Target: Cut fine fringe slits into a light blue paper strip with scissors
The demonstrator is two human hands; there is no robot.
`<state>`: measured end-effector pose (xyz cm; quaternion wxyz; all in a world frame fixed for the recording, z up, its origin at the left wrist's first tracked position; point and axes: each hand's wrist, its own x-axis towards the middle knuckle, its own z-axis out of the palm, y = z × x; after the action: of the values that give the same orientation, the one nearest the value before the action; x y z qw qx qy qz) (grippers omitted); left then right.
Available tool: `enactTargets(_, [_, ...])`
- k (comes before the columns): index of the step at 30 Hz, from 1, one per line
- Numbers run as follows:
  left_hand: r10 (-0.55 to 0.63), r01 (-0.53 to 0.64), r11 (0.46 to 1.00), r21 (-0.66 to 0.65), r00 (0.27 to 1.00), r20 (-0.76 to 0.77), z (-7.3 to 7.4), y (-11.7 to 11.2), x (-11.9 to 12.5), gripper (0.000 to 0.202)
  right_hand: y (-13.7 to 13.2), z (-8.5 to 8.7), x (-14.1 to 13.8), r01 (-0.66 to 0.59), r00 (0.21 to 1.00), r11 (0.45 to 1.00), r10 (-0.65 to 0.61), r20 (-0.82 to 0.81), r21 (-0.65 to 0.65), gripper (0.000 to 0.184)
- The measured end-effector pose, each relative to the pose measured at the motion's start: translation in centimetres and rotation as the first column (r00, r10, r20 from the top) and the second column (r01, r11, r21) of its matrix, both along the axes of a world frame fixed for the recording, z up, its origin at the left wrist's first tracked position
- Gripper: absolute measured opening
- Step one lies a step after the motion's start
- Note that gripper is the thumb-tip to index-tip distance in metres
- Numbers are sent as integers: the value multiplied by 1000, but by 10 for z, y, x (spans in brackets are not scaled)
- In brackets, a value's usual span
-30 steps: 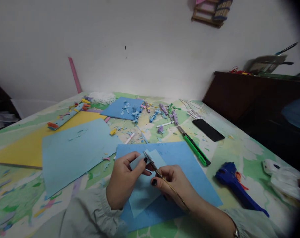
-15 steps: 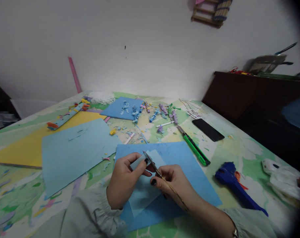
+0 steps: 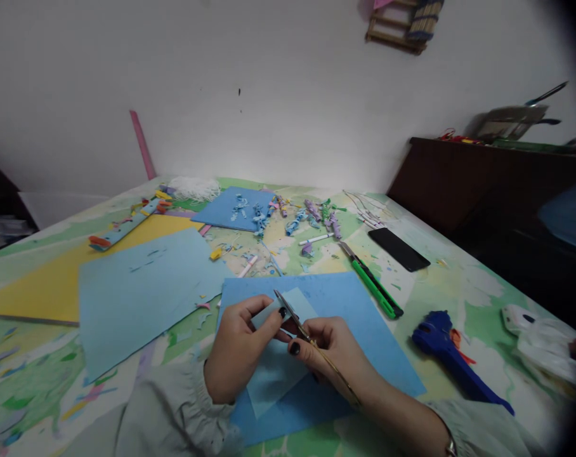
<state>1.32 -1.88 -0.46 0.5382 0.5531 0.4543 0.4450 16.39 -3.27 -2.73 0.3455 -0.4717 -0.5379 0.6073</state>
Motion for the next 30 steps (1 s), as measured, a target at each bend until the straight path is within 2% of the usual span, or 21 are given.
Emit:
enactTargets(19, [-4, 4, 1000, -8, 1000, -1, 0, -1, 0, 15, 1, -2, 0, 20, 999, 1000, -20, -25, -1, 49])
enactTargets(30, [65, -63, 998, -22, 996, 62, 4, 0, 0, 14, 0, -2, 3, -51, 997, 998, 52, -53, 33, 51])
